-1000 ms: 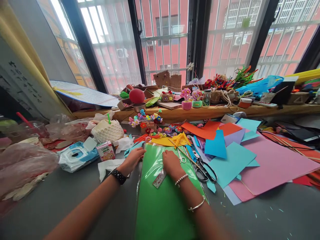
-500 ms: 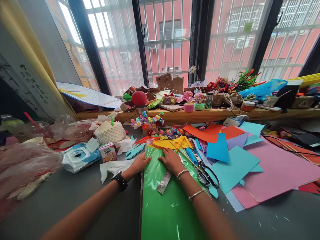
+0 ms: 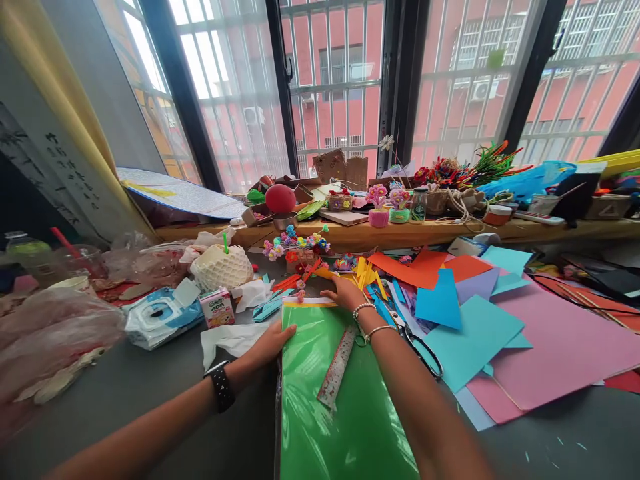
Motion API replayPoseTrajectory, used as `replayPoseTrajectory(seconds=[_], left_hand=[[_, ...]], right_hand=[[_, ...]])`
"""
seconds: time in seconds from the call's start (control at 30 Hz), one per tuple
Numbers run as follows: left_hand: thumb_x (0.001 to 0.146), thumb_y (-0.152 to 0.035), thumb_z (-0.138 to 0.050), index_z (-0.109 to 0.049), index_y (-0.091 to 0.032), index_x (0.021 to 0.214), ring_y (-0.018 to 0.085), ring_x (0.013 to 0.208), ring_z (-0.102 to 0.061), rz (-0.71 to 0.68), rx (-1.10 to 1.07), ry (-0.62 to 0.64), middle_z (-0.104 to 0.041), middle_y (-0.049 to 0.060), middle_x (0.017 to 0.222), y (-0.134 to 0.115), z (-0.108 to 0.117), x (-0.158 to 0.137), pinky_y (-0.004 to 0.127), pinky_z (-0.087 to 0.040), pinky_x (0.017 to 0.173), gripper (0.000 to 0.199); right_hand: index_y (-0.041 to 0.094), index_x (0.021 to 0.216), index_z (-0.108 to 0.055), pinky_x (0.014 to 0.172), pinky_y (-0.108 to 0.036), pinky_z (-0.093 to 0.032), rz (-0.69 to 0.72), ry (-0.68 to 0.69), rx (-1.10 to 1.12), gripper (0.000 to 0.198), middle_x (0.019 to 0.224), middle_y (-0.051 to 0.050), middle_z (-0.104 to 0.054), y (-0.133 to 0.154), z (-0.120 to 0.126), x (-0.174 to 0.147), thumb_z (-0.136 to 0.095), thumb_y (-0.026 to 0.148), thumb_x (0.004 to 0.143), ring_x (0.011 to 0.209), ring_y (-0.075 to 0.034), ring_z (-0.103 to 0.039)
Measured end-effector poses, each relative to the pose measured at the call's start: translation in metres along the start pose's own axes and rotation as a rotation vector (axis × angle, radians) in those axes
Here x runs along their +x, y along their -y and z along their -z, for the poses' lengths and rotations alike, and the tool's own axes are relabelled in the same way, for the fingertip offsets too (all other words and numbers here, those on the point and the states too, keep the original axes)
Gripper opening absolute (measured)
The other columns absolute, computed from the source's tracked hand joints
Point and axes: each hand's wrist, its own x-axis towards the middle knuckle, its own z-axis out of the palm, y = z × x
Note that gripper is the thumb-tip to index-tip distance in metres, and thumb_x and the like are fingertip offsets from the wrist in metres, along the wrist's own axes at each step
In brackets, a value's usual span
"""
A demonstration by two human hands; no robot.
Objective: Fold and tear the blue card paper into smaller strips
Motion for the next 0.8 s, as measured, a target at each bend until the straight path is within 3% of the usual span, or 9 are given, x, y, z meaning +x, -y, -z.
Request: replayPoseTrajectory(seconds=[0.1, 0.17, 0.27, 0.33, 0.43, 0.67, 0.8], left_hand=[[0.079, -0.02, -0.038, -0.046, -0.013, 0.096, 0.018, 0.08, -0.061, 0.097, -0.135, 0.038, -0.064, 0.008, 0.086, -0.005, -0.004, -0.008, 0.031, -0.049, 0.07, 0.019], [0.08, -0.021, -0.038, -0.046, -0.014, 0.095, 0.018, 0.08, -0.061, 0.11, -0.177, 0.054, -0.065, 0.007, 0.085, -0.007, -0.006, -0.012, 0.03, -0.049, 0.07, 0.018], [0.08, -0.02, -0.039, -0.047, -0.015, 0.094, 0.017, 0.079, -0.061, 0.15, -0.192, 0.074, -0.065, 0.007, 0.087, -0.008, -0.007, -0.012, 0.029, -0.049, 0.07, 0.017], [0.081, -0.019, -0.039, -0.048, -0.014, 0.095, 0.017, 0.079, -0.062, 0.171, -0.195, 0.075, -0.065, 0.007, 0.09, -0.009, -0.007, -0.011, 0.029, -0.049, 0.071, 0.017], [0.08, -0.019, -0.039, -0.048, -0.013, 0.1, 0.019, 0.083, -0.061, 0.19, -0.218, 0.078, -0.065, 0.008, 0.09, -0.012, -0.007, -0.011, 0.031, -0.048, 0.073, 0.023], [0.079, -0.021, -0.041, -0.045, -0.012, 0.11, 0.021, 0.092, -0.058, 0.145, -0.273, 0.123, -0.063, 0.009, 0.099, -0.014, -0.006, -0.015, 0.035, -0.046, 0.08, 0.033], [0.079, -0.023, -0.042, -0.047, -0.013, 0.106, 0.021, 0.097, -0.056, 0.112, -0.258, 0.126, -0.062, 0.009, 0.102, -0.008, -0.006, -0.012, 0.035, -0.045, 0.082, 0.03]], right_hand=[[0.017, 0.126, -0.035, 0.08, -0.028, -0.038, 0.16, 0.03, -0.018, 0.057, 0.116, -0.012, -0.052, 0.021, 0.004, 0.005, -0.046, 0.045, 0.078, 0.102, -0.019, -0.05], [0.022, 0.124, -0.038, 0.077, -0.027, -0.04, 0.25, 0.061, -0.05, 0.052, 0.11, -0.009, -0.056, 0.039, 0.003, 0.008, -0.047, 0.043, 0.078, 0.096, -0.018, -0.053], [0.019, 0.101, -0.057, 0.074, -0.028, -0.042, 0.351, 0.115, -0.126, 0.026, 0.096, -0.006, -0.061, 0.063, 0.0, 0.015, -0.047, 0.032, 0.081, 0.086, -0.015, -0.056], [0.015, 0.09, -0.058, 0.073, -0.031, -0.043, 0.377, 0.113, -0.178, 0.021, 0.09, -0.005, -0.06, 0.073, 0.002, 0.022, -0.045, 0.029, 0.082, 0.082, -0.014, -0.056], [0.014, 0.081, -0.06, 0.071, -0.027, -0.043, 0.351, 0.013, -0.244, 0.02, 0.087, -0.006, -0.06, 0.077, 0.017, 0.038, -0.042, 0.021, 0.084, 0.082, -0.014, -0.056], [0.007, 0.098, -0.057, 0.077, -0.032, -0.038, 0.108, -0.392, -0.334, 0.034, 0.1, -0.016, -0.052, 0.06, 0.084, 0.085, -0.026, 0.013, 0.086, 0.093, -0.022, -0.048], [0.0, 0.103, -0.053, 0.085, -0.038, -0.033, 0.072, -0.474, -0.377, 0.039, 0.111, -0.021, -0.045, 0.055, 0.098, 0.102, -0.021, 0.003, 0.082, 0.107, -0.027, -0.037]])
